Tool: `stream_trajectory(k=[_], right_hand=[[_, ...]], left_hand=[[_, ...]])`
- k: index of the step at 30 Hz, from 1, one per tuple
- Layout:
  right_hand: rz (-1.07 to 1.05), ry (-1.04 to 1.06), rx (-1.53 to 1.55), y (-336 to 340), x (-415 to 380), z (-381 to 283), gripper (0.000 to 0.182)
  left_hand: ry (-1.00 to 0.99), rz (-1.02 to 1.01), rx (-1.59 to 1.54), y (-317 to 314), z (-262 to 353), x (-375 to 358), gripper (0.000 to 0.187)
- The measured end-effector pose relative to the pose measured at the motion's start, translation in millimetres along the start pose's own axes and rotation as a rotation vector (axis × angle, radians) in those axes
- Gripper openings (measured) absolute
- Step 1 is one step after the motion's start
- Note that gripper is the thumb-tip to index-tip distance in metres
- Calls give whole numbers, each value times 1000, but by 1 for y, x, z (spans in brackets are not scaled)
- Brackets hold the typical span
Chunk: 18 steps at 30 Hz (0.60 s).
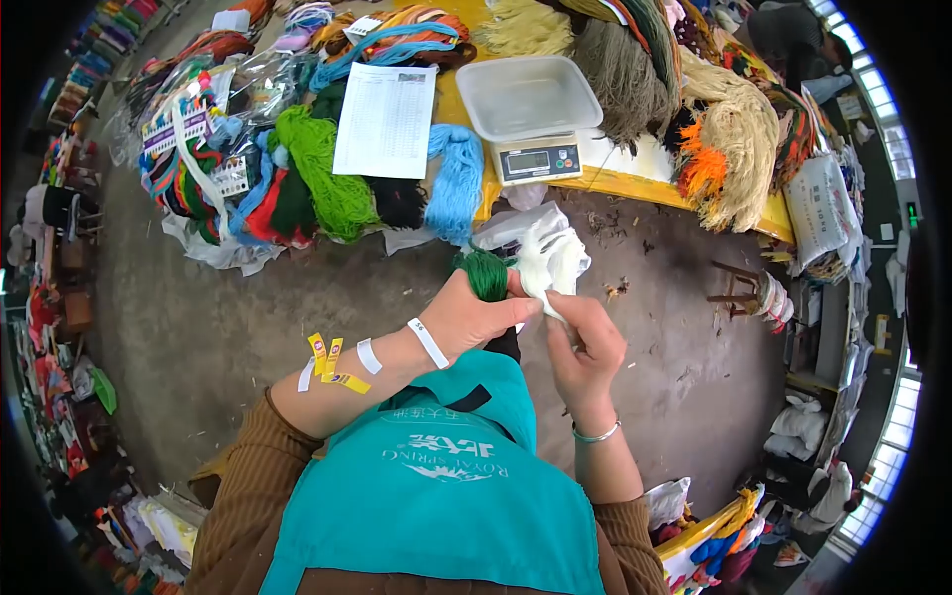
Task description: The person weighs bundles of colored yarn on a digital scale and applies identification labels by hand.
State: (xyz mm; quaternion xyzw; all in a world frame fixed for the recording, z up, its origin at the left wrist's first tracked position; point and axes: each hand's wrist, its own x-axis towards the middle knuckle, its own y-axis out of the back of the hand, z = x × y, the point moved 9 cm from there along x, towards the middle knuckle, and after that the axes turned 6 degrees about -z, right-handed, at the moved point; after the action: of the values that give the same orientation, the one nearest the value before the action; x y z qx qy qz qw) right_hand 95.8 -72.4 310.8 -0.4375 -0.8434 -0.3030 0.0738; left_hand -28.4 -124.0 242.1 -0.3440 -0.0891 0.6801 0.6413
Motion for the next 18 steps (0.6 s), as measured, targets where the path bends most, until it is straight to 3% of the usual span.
stream_trajectory(k=[11,18], right_hand=[[65,-48,-23,-42,-15,-41,28],[48,-101,71,-56,-2,-30,25]], left_hand=[[-142,86,89,28,17,-52,10],[-108,238,38,49,19,-59,10]])
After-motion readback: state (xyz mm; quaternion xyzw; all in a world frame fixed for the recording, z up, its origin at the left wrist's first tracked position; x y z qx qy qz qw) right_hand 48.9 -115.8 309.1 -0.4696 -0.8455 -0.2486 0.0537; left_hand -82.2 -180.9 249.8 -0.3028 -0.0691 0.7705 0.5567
